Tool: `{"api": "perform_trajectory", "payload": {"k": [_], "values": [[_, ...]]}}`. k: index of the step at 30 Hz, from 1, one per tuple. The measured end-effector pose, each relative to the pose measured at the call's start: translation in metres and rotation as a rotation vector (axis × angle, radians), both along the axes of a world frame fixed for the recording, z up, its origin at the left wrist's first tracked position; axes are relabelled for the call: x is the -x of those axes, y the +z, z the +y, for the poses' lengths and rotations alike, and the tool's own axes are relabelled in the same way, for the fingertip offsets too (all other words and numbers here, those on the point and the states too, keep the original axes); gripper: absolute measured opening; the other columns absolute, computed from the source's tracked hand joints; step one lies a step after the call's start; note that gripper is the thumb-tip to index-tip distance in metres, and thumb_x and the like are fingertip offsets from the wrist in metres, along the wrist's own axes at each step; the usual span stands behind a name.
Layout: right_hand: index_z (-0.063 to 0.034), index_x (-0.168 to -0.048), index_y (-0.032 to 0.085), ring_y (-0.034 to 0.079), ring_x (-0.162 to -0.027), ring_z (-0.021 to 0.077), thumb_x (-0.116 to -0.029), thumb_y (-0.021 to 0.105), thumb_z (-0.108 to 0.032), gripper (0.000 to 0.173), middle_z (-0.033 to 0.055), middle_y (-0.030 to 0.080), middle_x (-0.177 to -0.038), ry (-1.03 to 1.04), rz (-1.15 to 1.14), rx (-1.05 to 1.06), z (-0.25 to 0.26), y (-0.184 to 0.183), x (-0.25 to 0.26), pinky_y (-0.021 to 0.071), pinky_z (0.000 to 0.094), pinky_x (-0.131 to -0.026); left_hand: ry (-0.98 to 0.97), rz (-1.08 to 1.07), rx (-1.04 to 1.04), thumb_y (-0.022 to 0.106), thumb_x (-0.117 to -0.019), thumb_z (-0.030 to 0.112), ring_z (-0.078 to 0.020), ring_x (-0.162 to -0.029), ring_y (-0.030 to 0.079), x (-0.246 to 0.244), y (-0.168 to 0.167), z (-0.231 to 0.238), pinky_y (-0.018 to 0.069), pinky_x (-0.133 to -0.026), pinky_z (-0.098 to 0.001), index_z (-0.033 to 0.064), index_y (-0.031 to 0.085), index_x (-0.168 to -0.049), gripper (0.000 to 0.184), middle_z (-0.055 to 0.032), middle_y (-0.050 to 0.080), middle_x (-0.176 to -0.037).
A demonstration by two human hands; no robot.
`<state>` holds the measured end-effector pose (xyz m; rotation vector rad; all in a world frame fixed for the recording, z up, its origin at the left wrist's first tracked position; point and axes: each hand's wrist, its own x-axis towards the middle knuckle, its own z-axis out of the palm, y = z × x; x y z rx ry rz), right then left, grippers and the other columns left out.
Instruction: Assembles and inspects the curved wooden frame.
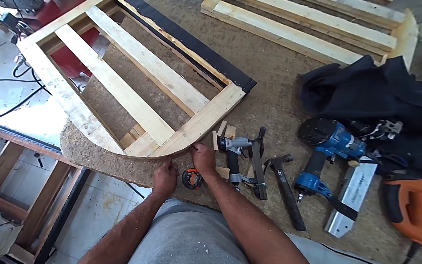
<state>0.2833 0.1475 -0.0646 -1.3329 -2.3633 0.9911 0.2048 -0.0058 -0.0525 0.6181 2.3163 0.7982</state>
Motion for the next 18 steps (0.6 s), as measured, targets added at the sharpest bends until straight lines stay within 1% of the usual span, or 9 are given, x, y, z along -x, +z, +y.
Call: {"api": "perform_trajectory", "payload": {"k": [3, 7, 10, 12, 15, 18], "values": [[-0.0167, -0.104, 0.08, 0.073, -0.095, 0.0243, -0.0998, 0.066, -0.025, 0.017, 0.0057, 0.077, -0.101, -0.002, 0.002, 0.013, -0.0001, 0.0008, -0.0005, 0.059, 0.0513, -0.086, 0.006, -0.005, 0.006, 0.06, -0.1028, 0.022, -0.0116, -0.086, 0.074, 0.0001, -0.0004, 0.0003, 0.0628, -0.085, -0.0406, 0.0186, 0.056, -0.147, 0.044, 0.0014, 0.076, -0.103], [-0.0169, -0.105, 0.079, 0.073, -0.096, 0.0241, -0.0996, 0.066, -0.025, 0.017, 0.0055, 0.077, -0.102, 0.002, 0.003, 0.011, -0.0003, 0.0008, -0.001, 0.059, 0.0512, -0.086, 0.016, -0.011, 0.004, 0.061, -0.1027, 0.022, -0.0109, -0.083, 0.073, -0.0005, 0.0001, 0.0003, 0.0632, -0.083, -0.0399, 0.0174, 0.056, -0.146, 0.043, 0.0028, 0.076, -0.1], [-0.0169, -0.106, 0.079, 0.073, -0.098, 0.024, -0.0996, 0.066, -0.024, 0.017, 0.0051, 0.077, -0.103, 0.007, 0.003, 0.0, -0.0007, 0.0013, -0.0013, 0.0589, 0.0507, -0.087, 0.03, -0.021, -0.003, 0.061, -0.1029, 0.022, -0.0107, -0.083, 0.074, -0.0012, 0.0012, 0.001, 0.0637, -0.083, -0.0391, 0.0163, 0.056, -0.145, 0.042, 0.0024, 0.076, -0.1], [-0.0167, -0.106, 0.079, 0.073, -0.098, 0.0242, -0.0996, 0.066, -0.025, 0.017, 0.0055, 0.077, -0.102, 0.011, 0.002, -0.011, -0.001, 0.0009, -0.0014, 0.0588, 0.0506, -0.088, 0.031, -0.018, -0.004, 0.061, -0.103, 0.021, -0.011, -0.083, 0.074, -0.0015, 0.0023, 0.0014, 0.0636, -0.083, -0.0395, 0.0161, 0.058, -0.142, 0.039, 0.002, 0.076, -0.098], [-0.0163, -0.104, 0.078, 0.073, -0.095, 0.025, -0.0991, 0.066, -0.029, 0.018, 0.0058, 0.076, -0.099, 0.03, -0.018, -0.019, -0.0011, -0.0002, -0.0016, 0.0588, 0.0516, -0.085, 0.02, 0.01, 0.008, 0.061, -0.1024, 0.022, -0.0113, -0.082, 0.074, -0.0019, 0.0023, 0.0017, 0.0635, -0.083, -0.0404, 0.0156, 0.06, -0.139, 0.037, 0.0023, 0.076, -0.095], [-0.0164, -0.103, 0.077, 0.072, -0.096, 0.0248, -0.0988, 0.067, -0.033, 0.02, 0.0055, 0.075, -0.101, 0.052, -0.02, 0.002, -0.0007, 0.0008, -0.003, 0.0584, 0.0523, -0.084, -0.004, 0.018, 0.03, 0.062, -0.1017, 0.023, -0.0132, -0.084, 0.073, -0.001, 0.0012, 0.002, 0.0626, -0.084, -0.0427, 0.0154, 0.059, -0.141, 0.04, 0.0014, 0.075, -0.097]]}}
